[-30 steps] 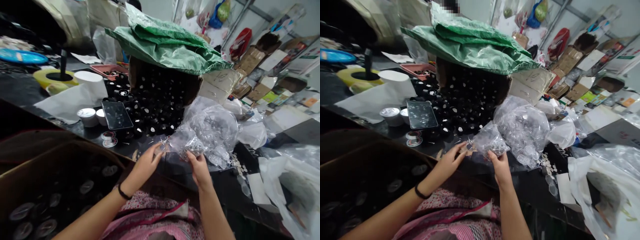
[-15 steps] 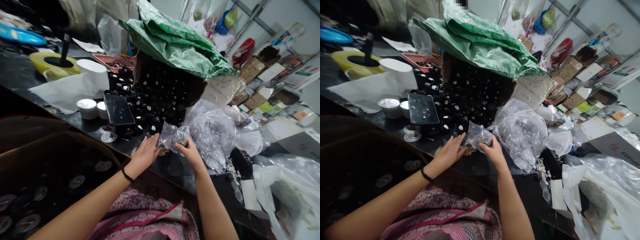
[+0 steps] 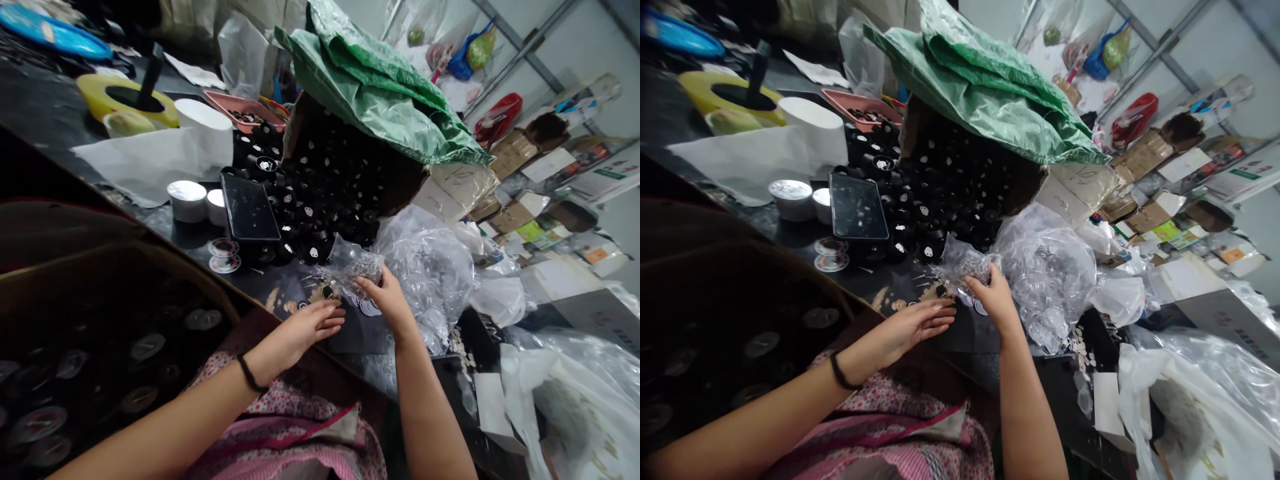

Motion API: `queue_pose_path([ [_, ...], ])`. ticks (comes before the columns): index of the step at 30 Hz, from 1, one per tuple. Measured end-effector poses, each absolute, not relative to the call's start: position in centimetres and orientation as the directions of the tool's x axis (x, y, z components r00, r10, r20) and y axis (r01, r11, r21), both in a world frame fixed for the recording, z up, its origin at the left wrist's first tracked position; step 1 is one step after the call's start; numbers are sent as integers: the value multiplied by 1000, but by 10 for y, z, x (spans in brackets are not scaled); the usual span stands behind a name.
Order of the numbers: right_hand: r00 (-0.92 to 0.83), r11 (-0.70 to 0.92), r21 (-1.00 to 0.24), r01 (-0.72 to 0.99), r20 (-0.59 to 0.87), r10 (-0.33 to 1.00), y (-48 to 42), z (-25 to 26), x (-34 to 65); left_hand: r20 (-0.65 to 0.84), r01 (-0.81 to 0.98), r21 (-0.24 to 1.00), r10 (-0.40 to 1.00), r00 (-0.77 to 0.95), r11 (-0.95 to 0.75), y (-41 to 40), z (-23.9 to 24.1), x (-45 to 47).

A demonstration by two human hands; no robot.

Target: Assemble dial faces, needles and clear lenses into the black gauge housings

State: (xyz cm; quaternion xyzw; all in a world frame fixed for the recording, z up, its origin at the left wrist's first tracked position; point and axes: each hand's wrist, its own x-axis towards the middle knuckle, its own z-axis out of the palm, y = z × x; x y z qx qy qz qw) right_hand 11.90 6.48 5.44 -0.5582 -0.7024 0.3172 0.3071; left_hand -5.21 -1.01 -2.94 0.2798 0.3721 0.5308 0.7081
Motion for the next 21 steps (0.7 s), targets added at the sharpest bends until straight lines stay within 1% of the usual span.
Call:
queue_pose_path([
  [2, -184, 171, -782, 599, 74, 980, 65, 54, 118, -266, -644, 676, 933, 242, 359, -4, -28, -44],
  [4, -178, 166, -777, 607, 71, 981, 64, 56, 117, -271, -720, 573, 919, 286, 393, 6, -25, -36],
  [7, -162, 159, -769, 618, 74, 984, 63, 61, 117, -270, -796, 446, 909, 316, 409, 19, -19, -25],
  [11, -147, 151, -764, 627, 74, 986, 59, 70, 119, -279, -867, 309, 909, 310, 391, 23, -13, -10],
  [15, -156, 145, -777, 613, 61, 986, 56, 75, 118, -286, -911, 215, 915, 285, 352, 22, -11, -3],
  [21, -133, 103, -786, 610, 26, 991, 58, 74, 115, -321, -926, 161, 905, 277, 341, 20, -9, -5],
])
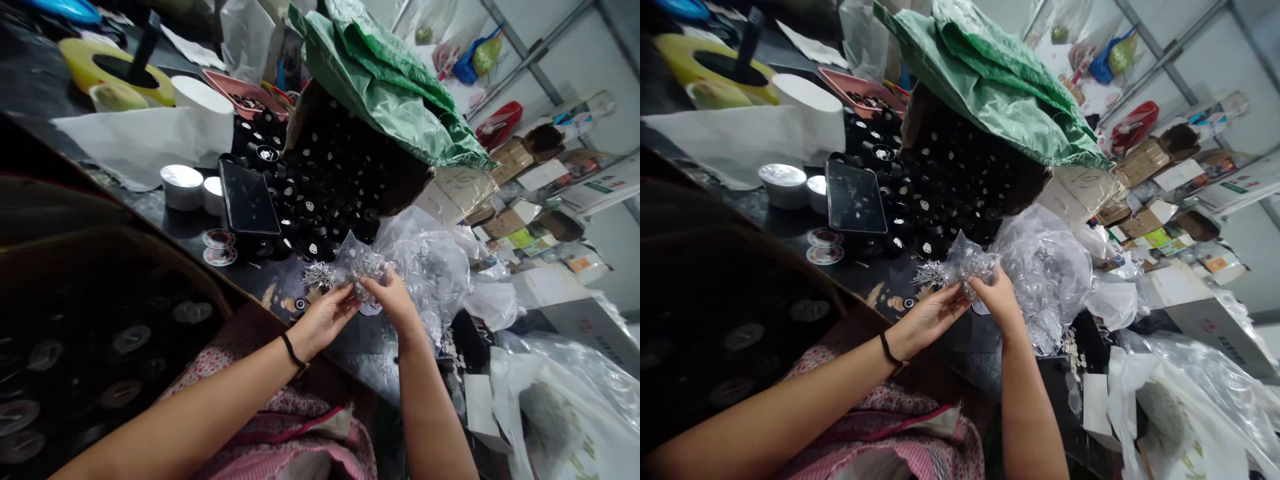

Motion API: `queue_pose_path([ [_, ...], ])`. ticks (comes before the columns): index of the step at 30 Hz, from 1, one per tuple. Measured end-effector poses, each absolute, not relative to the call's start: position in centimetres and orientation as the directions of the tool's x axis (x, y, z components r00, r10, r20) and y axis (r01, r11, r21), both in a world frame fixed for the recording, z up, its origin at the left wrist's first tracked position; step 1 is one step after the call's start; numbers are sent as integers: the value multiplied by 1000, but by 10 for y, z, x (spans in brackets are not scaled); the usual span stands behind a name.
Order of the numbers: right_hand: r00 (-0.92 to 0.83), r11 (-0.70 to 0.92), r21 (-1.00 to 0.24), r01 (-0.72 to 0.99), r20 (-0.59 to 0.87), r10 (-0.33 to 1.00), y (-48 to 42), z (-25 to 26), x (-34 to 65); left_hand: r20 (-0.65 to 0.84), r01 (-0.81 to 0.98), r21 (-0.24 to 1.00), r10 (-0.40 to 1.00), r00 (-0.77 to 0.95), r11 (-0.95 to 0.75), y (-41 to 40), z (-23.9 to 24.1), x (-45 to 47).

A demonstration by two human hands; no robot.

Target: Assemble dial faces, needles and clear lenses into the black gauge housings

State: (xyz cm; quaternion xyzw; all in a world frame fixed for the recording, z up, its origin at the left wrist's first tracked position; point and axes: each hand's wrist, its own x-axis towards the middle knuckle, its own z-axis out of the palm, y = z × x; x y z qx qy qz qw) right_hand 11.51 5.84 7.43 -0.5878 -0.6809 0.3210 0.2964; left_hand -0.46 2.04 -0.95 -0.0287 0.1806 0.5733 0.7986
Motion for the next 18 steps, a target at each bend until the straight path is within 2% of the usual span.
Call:
queue_pose_path([
  [18, -123, 96, -812, 576, 30, 992, 60, 74, 117, -247, -935, 139, 926, 286, 326, 10, -6, -4],
])
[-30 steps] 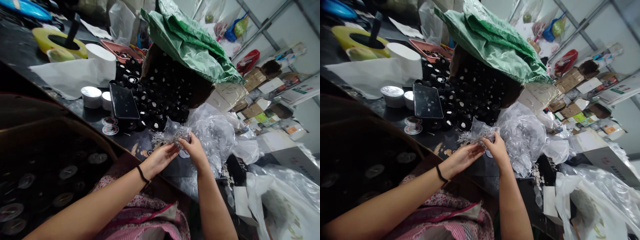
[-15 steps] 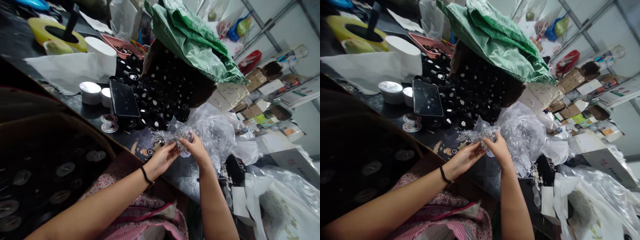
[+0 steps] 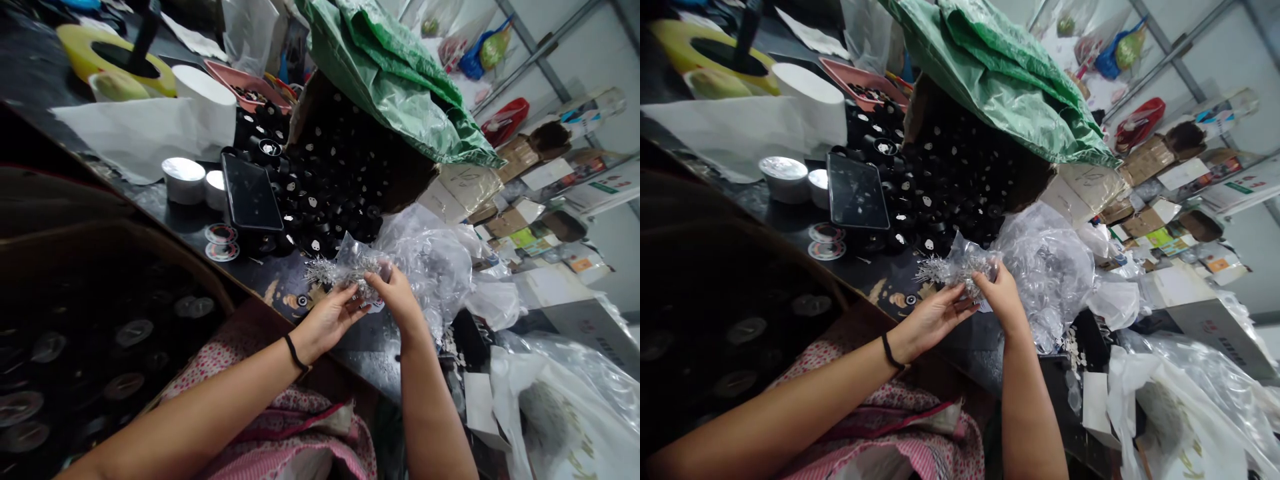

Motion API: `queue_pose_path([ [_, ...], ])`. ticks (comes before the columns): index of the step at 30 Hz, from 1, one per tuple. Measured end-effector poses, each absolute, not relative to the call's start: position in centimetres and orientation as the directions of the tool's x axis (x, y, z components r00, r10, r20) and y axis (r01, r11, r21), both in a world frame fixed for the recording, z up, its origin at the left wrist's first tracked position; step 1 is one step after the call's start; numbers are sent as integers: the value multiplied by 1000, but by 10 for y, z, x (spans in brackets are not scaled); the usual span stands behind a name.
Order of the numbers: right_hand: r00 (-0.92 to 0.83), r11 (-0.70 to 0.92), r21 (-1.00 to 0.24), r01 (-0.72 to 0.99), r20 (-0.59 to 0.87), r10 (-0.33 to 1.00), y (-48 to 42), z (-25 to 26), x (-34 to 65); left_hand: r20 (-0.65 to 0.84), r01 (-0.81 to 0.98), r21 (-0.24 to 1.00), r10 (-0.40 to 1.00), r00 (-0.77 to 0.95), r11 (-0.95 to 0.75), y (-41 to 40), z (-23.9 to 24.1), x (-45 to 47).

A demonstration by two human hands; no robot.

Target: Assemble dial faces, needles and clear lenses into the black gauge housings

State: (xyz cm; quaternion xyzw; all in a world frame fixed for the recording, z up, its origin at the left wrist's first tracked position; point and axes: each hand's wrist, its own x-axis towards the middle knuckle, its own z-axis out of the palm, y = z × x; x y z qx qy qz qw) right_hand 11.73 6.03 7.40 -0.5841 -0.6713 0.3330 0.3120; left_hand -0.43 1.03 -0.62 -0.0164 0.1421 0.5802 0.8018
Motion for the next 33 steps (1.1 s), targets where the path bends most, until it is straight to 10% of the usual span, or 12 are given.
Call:
queue_pose_path([
  [33, 67, 51, -893, 447, 90, 994, 50, 68, 120, -248, -929, 223, 939, 239, 295, 15, -3, -9],
])
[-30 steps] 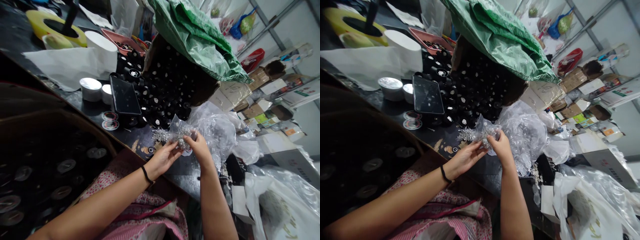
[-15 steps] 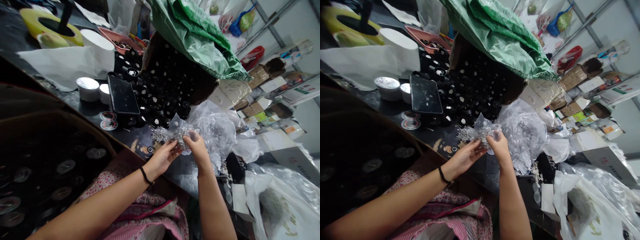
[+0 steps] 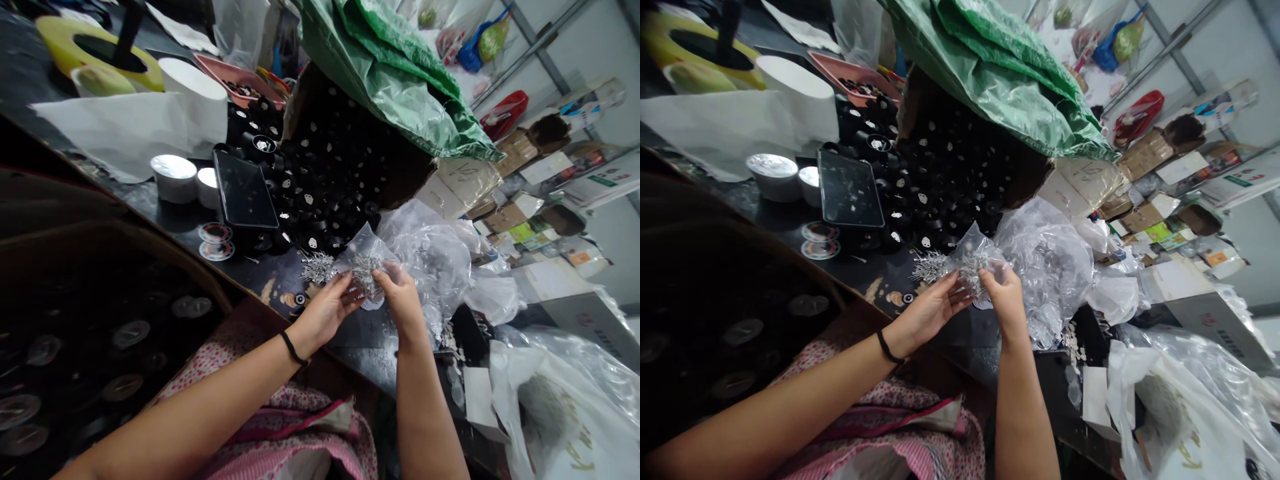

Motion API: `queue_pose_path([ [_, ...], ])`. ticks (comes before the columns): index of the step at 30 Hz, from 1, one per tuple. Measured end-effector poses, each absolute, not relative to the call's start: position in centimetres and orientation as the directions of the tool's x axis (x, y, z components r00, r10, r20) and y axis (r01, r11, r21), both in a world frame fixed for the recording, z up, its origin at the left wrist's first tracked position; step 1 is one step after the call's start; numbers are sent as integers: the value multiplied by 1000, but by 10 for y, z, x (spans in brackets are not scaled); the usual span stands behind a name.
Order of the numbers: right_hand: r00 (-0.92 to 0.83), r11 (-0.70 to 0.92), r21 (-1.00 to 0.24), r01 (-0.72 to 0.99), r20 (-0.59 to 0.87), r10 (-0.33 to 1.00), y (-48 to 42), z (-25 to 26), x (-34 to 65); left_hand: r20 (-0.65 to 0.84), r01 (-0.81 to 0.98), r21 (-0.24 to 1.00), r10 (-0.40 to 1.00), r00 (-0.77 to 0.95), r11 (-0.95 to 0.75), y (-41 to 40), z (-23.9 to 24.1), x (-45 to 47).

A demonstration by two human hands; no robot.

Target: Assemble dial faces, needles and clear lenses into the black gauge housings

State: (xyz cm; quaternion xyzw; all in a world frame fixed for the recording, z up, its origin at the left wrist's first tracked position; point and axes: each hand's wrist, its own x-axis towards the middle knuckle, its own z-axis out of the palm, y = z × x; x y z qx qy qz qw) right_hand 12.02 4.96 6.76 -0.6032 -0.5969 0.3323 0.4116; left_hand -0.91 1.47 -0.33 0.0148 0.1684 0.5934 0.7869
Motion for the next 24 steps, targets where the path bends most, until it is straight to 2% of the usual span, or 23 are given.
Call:
queue_pose_path([
  [5, 67, 39, -897, 439, 76, 995, 51, 68, 122, -251, -934, 231, 944, 212, 271, 20, -9, -10],
  [12, 53, 35, -901, 432, 64, 997, 51, 62, 121, -239, -908, 258, 932, 271, 330, 22, -11, -8],
  [24, 18, 32, -882, 470, 47, 999, 55, 63, 117, -280, -901, 256, 919, 276, 349, 26, -12, -11],
])
